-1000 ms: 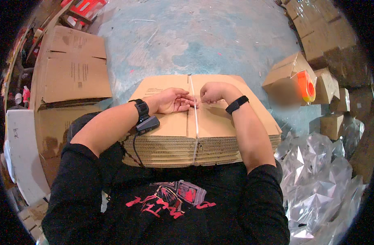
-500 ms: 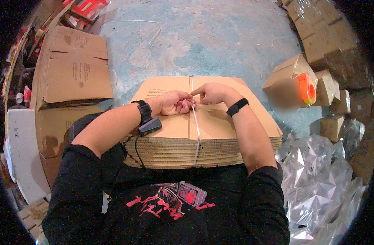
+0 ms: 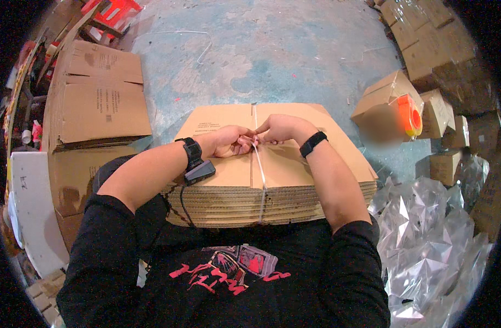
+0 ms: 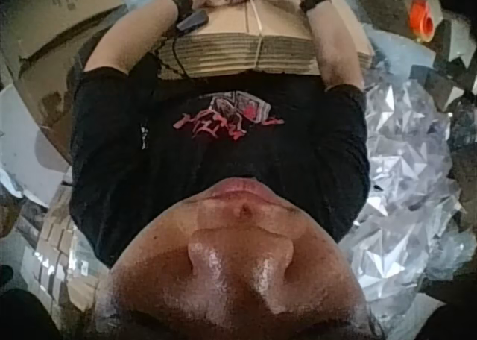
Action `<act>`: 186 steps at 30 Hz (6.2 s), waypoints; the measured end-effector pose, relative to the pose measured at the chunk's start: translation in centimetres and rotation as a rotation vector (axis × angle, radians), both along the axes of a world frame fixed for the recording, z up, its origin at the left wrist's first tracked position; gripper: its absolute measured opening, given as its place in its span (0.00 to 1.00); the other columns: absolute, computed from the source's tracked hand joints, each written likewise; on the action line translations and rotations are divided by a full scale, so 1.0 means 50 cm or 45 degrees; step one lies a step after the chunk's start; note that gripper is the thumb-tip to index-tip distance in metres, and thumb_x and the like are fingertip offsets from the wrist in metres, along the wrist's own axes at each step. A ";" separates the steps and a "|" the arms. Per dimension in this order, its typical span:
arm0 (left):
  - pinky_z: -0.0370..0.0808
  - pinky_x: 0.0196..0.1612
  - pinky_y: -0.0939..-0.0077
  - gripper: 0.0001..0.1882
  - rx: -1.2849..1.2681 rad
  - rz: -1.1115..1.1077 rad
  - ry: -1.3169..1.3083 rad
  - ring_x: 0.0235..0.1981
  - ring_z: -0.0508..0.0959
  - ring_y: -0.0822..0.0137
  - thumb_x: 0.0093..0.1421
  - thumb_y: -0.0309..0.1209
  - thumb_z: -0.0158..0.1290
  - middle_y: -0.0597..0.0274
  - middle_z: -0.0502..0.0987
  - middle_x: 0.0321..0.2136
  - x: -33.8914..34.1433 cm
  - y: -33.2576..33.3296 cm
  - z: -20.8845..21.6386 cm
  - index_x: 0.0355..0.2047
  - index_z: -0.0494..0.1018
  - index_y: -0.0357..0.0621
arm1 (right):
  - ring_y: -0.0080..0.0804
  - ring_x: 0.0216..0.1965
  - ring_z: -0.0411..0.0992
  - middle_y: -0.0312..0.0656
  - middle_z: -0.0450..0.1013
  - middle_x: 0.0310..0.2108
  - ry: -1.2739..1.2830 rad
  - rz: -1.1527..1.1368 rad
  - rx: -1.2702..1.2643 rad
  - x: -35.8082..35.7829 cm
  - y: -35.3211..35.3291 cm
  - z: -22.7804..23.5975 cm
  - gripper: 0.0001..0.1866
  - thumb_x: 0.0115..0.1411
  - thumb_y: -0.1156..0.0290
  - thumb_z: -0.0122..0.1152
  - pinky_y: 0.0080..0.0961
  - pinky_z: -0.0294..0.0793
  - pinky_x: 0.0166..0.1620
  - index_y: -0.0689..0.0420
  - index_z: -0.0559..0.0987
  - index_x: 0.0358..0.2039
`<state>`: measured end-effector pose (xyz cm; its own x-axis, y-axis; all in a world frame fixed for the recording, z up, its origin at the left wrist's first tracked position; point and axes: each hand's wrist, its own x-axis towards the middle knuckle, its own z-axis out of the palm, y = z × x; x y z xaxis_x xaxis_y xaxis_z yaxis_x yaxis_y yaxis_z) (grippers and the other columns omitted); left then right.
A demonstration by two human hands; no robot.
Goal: Untying, re-bundling, and unfolding cardboard boxes in a warehouse setting.
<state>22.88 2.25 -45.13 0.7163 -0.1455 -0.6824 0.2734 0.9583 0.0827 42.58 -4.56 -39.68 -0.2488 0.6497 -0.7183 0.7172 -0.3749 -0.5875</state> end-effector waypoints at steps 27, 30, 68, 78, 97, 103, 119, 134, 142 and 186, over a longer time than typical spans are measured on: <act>0.62 0.19 0.88 0.07 0.187 -0.011 0.052 0.19 0.60 0.79 0.68 0.19 0.39 0.56 0.73 0.31 -0.001 -0.005 0.022 0.42 0.67 0.34 | 0.32 0.26 0.73 0.40 0.77 0.25 -0.169 0.117 0.372 0.016 -0.005 -0.044 0.23 0.55 0.54 0.71 0.31 0.72 0.33 0.47 0.84 0.51; 0.61 0.18 0.87 0.09 0.286 -0.038 0.130 0.19 0.60 0.79 0.68 0.19 0.38 0.56 0.73 0.31 0.005 -0.011 0.021 0.44 0.67 0.33 | 0.34 0.28 0.74 0.43 0.78 0.26 -0.076 0.192 0.275 0.013 -0.001 -0.039 0.22 0.54 0.55 0.70 0.33 0.73 0.35 0.45 0.84 0.49; 0.57 0.15 0.91 0.11 0.688 -0.410 0.158 0.18 0.59 0.85 0.68 0.23 0.47 0.65 0.77 0.36 0.032 -0.012 0.078 0.49 0.72 0.37 | 0.38 0.32 0.78 0.46 0.81 0.30 -0.126 0.123 0.361 0.024 0.004 -0.050 0.14 0.52 0.64 0.68 0.33 0.77 0.36 0.55 0.87 0.37; 0.62 0.17 0.92 0.15 0.625 -0.407 0.173 0.20 0.61 0.85 0.69 0.23 0.45 0.67 0.76 0.34 0.034 -0.007 0.056 0.55 0.71 0.35 | 0.40 0.32 0.78 0.48 0.81 0.30 -0.151 0.152 0.412 0.018 0.003 -0.035 0.13 0.51 0.64 0.70 0.34 0.77 0.37 0.59 0.87 0.33; 0.68 0.18 0.98 0.10 0.436 -0.332 0.170 0.19 0.64 0.89 0.71 0.24 0.45 0.65 0.77 0.35 0.028 0.000 0.039 0.47 0.73 0.35 | 0.41 0.29 0.78 0.50 0.81 0.28 -0.109 0.190 0.428 0.015 0.003 -0.031 0.13 0.52 0.65 0.66 0.34 0.76 0.35 0.59 0.86 0.35; 0.69 0.20 0.95 0.12 0.506 -0.308 0.123 0.19 0.65 0.88 0.71 0.24 0.45 0.66 0.77 0.35 0.026 -0.006 0.043 0.50 0.73 0.34 | 0.42 0.30 0.78 0.50 0.81 0.29 -0.070 0.173 0.465 0.021 0.001 -0.036 0.12 0.54 0.66 0.65 0.34 0.76 0.36 0.59 0.87 0.34; 0.67 0.18 0.95 0.12 0.636 -0.344 0.247 0.19 0.65 0.87 0.71 0.29 0.47 0.70 0.74 0.26 0.031 -0.018 0.071 0.41 0.78 0.35 | 0.45 0.25 0.75 0.48 0.77 0.22 -0.147 0.171 0.783 -0.012 -0.006 -0.022 0.08 0.47 0.67 0.68 0.37 0.74 0.30 0.58 0.82 0.23; 0.66 0.20 0.94 0.16 0.837 -0.413 0.187 0.18 0.63 0.84 0.70 0.22 0.39 0.66 0.73 0.28 0.038 -0.004 0.051 0.51 0.75 0.34 | 0.41 0.26 0.74 0.47 0.75 0.23 -0.219 -0.334 1.001 0.096 0.027 -0.086 0.07 0.49 0.70 0.65 0.37 0.73 0.31 0.60 0.79 0.25; 0.67 0.22 0.96 0.18 0.615 -0.334 0.183 0.20 0.64 0.85 0.70 0.19 0.38 0.60 0.75 0.34 0.035 0.011 0.040 0.55 0.72 0.37 | 0.47 0.31 0.77 0.50 0.79 0.28 -0.234 -0.229 0.764 0.091 0.035 -0.093 0.09 0.48 0.68 0.66 0.39 0.77 0.36 0.60 0.82 0.27; 0.78 0.40 0.57 0.24 2.079 -1.356 -0.330 0.38 0.81 0.52 0.64 0.46 0.57 0.46 0.79 0.38 0.037 -0.070 0.190 0.49 0.72 0.37 | 0.54 0.26 0.75 0.57 0.75 0.23 -0.568 0.164 0.454 -0.073 -0.201 0.319 0.24 0.54 0.52 0.64 0.45 0.75 0.34 0.65 0.81 0.22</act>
